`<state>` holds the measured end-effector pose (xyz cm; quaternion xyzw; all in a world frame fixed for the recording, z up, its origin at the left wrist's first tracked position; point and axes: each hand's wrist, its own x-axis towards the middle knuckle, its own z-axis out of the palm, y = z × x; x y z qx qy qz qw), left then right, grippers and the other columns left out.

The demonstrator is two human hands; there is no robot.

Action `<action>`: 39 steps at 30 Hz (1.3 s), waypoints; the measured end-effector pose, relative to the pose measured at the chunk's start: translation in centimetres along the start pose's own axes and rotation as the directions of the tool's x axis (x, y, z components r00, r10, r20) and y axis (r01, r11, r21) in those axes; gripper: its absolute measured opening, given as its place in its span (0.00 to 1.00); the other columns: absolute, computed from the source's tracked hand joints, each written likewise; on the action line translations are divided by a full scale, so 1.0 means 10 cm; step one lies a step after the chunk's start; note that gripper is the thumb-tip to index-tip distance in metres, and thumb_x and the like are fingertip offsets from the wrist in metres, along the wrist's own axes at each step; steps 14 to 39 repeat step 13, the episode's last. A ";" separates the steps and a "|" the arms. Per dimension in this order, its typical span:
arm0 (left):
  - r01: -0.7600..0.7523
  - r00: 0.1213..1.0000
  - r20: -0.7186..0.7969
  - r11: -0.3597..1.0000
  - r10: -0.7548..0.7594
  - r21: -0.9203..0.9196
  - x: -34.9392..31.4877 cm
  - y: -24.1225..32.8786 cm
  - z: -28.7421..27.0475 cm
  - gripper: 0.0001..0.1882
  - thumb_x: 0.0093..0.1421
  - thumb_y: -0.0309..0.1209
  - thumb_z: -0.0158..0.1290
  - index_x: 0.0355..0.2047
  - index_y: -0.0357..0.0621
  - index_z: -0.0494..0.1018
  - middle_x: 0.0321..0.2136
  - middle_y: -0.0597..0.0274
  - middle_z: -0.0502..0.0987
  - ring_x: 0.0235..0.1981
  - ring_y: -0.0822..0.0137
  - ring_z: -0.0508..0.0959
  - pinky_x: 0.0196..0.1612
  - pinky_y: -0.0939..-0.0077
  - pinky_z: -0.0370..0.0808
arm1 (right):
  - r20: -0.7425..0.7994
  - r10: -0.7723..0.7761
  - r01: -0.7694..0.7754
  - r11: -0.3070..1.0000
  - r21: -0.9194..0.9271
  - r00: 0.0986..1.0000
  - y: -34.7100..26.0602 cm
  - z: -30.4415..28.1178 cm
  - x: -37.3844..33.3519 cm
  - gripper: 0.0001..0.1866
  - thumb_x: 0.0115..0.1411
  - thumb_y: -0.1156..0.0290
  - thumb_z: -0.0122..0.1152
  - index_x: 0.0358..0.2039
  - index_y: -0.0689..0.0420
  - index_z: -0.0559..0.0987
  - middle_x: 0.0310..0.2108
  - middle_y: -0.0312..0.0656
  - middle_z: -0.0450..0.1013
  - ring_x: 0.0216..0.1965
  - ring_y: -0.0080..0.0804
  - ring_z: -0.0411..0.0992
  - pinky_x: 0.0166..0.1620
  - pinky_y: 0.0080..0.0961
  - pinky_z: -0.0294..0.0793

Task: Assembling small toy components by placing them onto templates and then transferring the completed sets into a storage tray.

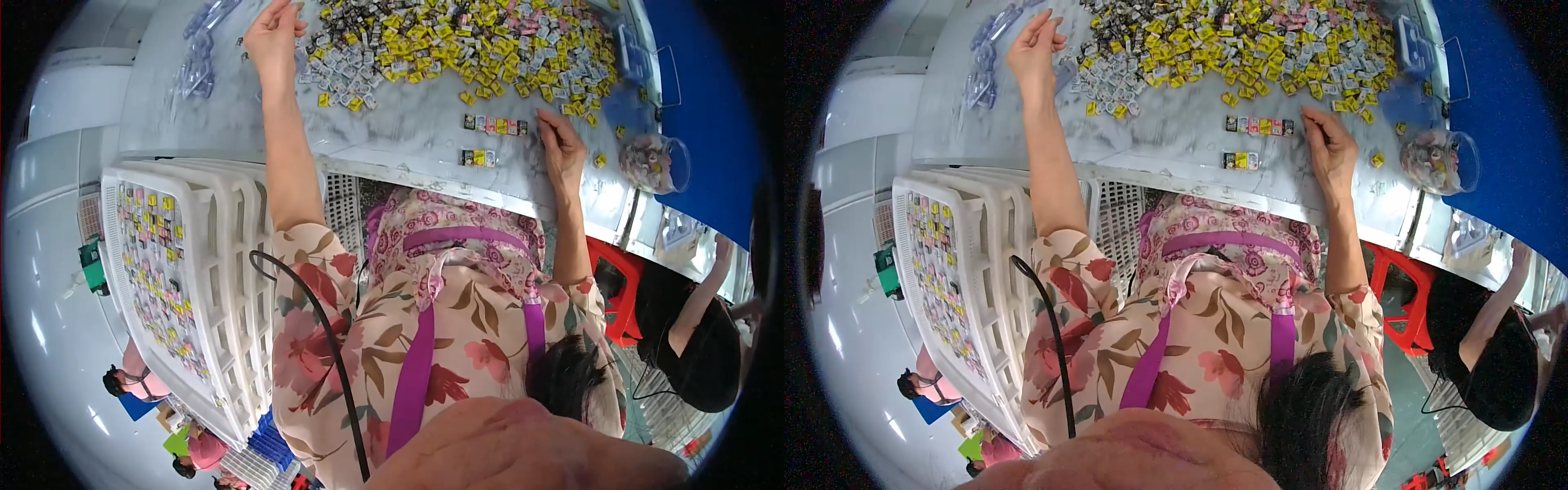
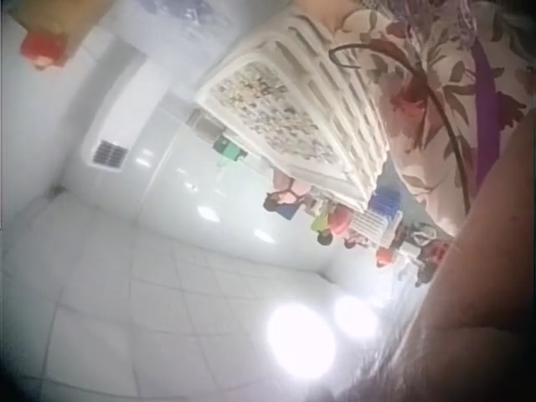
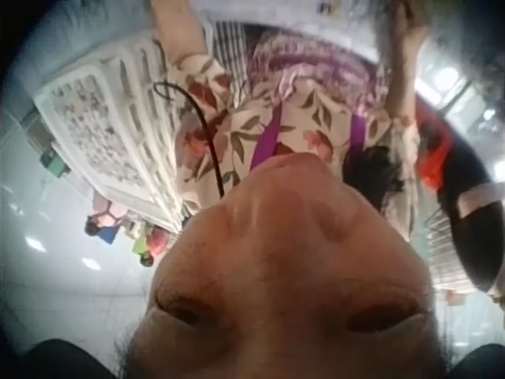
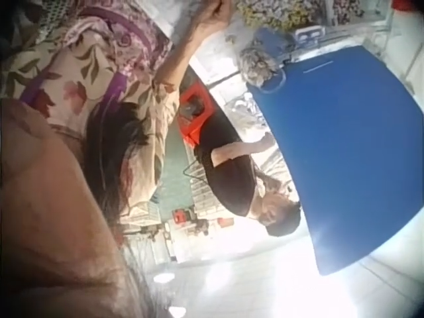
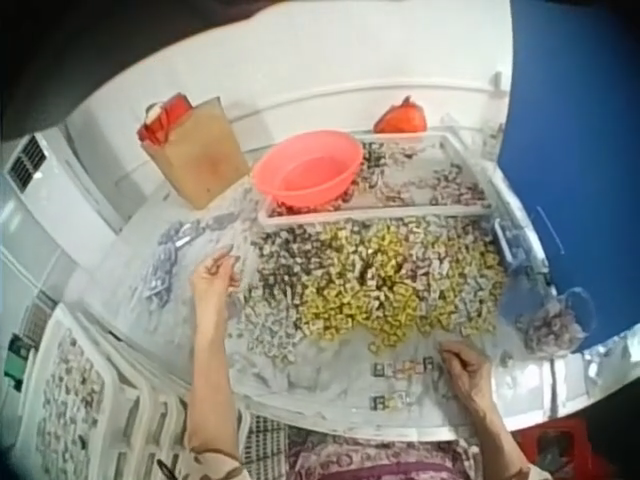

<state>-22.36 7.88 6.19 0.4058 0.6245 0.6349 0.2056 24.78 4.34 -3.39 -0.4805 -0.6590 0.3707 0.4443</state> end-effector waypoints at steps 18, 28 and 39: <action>-0.407 0.911 0.330 0.408 0.247 0.817 1.05 -1.41 -0.03 0.16 0.57 0.42 0.61 0.43 0.49 0.83 0.39 0.54 0.84 0.42 0.54 0.83 0.51 0.59 0.77 | 0.055 -0.015 0.017 0.999 -0.033 0.998 -0.08 -0.02 0.02 0.11 0.64 0.78 0.58 0.46 0.60 0.82 0.41 0.39 0.78 0.40 0.22 0.74 0.44 0.15 0.70; -0.407 0.911 0.330 0.408 0.247 0.817 1.05 -1.41 -0.03 0.16 0.57 0.42 0.61 0.43 0.49 0.83 0.39 0.54 0.84 0.42 0.54 0.83 0.51 0.59 0.77 | 0.055 -0.015 0.017 0.999 -0.033 0.998 -0.08 -0.02 0.02 0.11 0.64 0.78 0.58 0.46 0.60 0.82 0.41 0.39 0.78 0.40 0.22 0.74 0.44 0.15 0.70; -0.407 0.911 0.330 0.408 0.247 0.817 1.05 -1.41 -0.03 0.16 0.57 0.42 0.61 0.43 0.49 0.83 0.39 0.54 0.84 0.42 0.54 0.83 0.51 0.59 0.77 | 0.055 -0.015 0.017 0.999 -0.033 0.998 -0.08 -0.02 0.02 0.11 0.64 0.78 0.58 0.46 0.60 0.82 0.41 0.39 0.78 0.40 0.22 0.74 0.44 0.15 0.70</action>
